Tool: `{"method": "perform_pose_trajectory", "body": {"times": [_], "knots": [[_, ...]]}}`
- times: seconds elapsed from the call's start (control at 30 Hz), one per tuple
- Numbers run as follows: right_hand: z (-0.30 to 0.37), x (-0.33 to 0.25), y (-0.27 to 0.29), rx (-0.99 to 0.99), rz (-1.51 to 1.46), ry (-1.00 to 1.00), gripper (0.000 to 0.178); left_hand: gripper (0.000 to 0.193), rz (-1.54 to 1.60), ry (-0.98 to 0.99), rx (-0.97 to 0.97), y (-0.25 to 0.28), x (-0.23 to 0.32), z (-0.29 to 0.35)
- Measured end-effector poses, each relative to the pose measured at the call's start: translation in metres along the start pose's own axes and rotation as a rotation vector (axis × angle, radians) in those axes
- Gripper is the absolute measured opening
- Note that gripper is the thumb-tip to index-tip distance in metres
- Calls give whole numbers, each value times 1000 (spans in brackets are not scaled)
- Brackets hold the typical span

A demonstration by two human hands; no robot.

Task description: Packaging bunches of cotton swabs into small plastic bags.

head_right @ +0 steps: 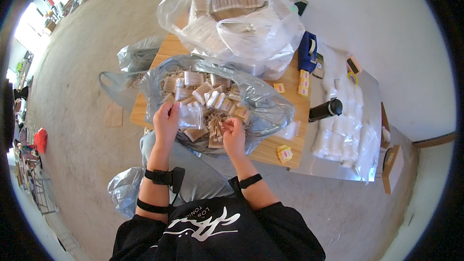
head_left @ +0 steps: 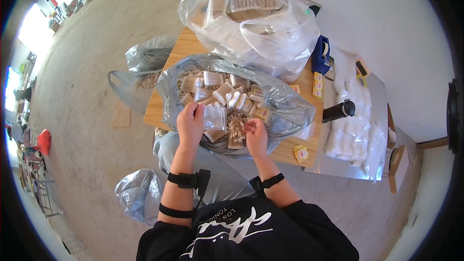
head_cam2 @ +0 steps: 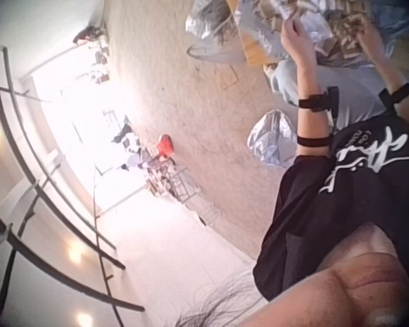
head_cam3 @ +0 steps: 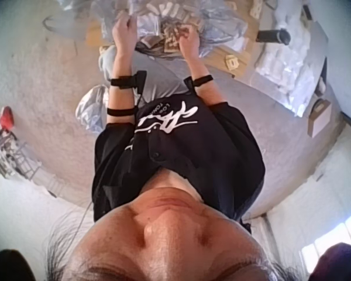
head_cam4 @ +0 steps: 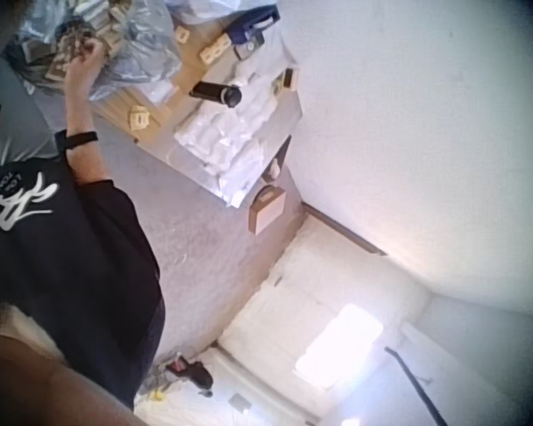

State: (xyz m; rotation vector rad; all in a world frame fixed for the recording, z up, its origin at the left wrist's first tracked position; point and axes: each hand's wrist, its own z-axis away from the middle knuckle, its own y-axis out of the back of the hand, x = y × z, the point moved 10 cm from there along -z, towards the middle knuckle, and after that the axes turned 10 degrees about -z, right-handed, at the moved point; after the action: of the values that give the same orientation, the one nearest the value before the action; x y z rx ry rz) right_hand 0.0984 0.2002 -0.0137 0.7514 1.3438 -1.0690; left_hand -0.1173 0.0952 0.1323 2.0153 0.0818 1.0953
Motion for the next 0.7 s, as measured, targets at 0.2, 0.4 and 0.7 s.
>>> {"method": "perform_pose_trajectory", "body": {"times": [0.2,0.4,0.7], "knots": [[1,-26,3,47,455,132,24,27,41,64,-5,3,-6,1],[15,-39,-3,-62,840,367,16,27,48,67,-17,0,-5,0],[2,-21,-35,-194,1109,164,33,26,60,71,-42,-3,-2,1]]}}
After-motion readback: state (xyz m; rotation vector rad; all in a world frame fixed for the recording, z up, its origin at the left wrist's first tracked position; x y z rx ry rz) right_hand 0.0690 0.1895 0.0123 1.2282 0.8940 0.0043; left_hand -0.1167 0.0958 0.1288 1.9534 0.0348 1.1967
